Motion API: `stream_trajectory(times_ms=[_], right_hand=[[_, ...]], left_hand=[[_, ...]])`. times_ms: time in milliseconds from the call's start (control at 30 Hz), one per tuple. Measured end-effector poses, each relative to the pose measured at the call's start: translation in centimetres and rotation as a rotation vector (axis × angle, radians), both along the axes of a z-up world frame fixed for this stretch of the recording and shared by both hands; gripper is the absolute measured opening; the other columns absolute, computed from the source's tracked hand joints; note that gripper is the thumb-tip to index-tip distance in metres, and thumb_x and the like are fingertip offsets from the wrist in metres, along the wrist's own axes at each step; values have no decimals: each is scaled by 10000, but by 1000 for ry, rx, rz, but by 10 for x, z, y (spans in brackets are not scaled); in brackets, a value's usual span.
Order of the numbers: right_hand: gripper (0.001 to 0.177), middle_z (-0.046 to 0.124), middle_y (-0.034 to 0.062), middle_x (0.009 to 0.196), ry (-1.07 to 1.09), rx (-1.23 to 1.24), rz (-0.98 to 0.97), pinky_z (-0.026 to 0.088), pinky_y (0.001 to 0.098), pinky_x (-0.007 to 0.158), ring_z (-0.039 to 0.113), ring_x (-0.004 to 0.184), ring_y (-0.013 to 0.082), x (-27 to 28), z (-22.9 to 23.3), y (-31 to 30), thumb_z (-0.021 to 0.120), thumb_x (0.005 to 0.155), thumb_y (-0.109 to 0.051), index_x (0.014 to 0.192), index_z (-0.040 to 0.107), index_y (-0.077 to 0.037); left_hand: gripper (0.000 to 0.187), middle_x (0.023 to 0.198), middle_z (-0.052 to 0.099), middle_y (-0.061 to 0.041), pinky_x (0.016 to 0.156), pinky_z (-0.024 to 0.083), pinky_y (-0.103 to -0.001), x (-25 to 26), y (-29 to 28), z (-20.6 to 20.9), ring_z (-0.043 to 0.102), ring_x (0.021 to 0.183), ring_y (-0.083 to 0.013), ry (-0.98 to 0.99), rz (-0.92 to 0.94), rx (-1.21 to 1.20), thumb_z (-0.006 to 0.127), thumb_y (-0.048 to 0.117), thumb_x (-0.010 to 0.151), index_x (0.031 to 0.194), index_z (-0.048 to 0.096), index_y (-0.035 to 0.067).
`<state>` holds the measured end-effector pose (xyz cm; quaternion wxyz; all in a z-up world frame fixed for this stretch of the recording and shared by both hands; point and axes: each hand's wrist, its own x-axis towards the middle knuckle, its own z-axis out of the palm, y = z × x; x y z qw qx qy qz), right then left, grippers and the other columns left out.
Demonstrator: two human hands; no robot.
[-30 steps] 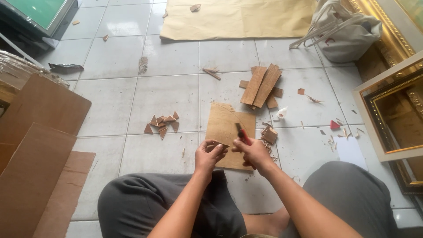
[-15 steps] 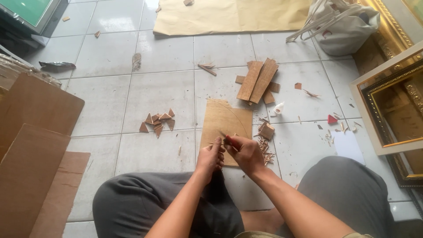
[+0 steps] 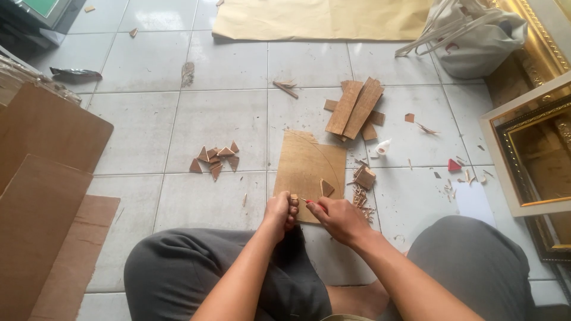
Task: The person is sitting on the floor and using a utility knife to cut and shape pieces of cardboard.
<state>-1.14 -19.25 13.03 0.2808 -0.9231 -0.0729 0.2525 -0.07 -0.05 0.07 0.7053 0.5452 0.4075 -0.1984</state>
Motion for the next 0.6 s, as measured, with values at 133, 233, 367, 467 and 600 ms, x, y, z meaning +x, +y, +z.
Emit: stream_trajectory(times_ms=[133,233,367,467,600], right_hand=[[612,791,252,931,-5,-91,60,595,552,886,787,1015,473,-1,-8,-1,464,1082,-652,1056,808,-146],[555,798,242,923,-21,-92,56,602,551,878,797,1008,459,-2,-2,0,492,1080,-604,1056,813,-153],[516,801,208,870,-37,-94,50,614,524,849,811,955,410,-6,7,0,507,1095,-556,1045,822,-151],[529,784,187,812,-39,-99,61,616,504,822,811,902,400,-4,-8,-2,505,1084,-591,992,807,-167],[536,781,165,789,-46,-121,60,622,483,809,816,879,370,-4,-12,-1,490,1090,-596,982,809,-179]], left_hand=[[270,593,455,36,360,321,-270,-2,-3,6,437,425,-125,3,56,12,586,364,965,860,684,136],[233,569,402,58,356,294,-263,-1,-3,15,405,407,-110,10,59,18,579,342,933,813,656,157],[217,541,407,53,342,287,-277,0,-4,11,404,385,-115,5,59,37,588,328,909,787,661,165],[198,570,385,55,348,292,-269,-2,-5,23,389,406,-95,-3,52,43,578,310,908,805,648,156],[199,565,404,50,345,310,-278,0,-6,17,410,405,-107,-7,46,60,586,305,901,803,663,150]])
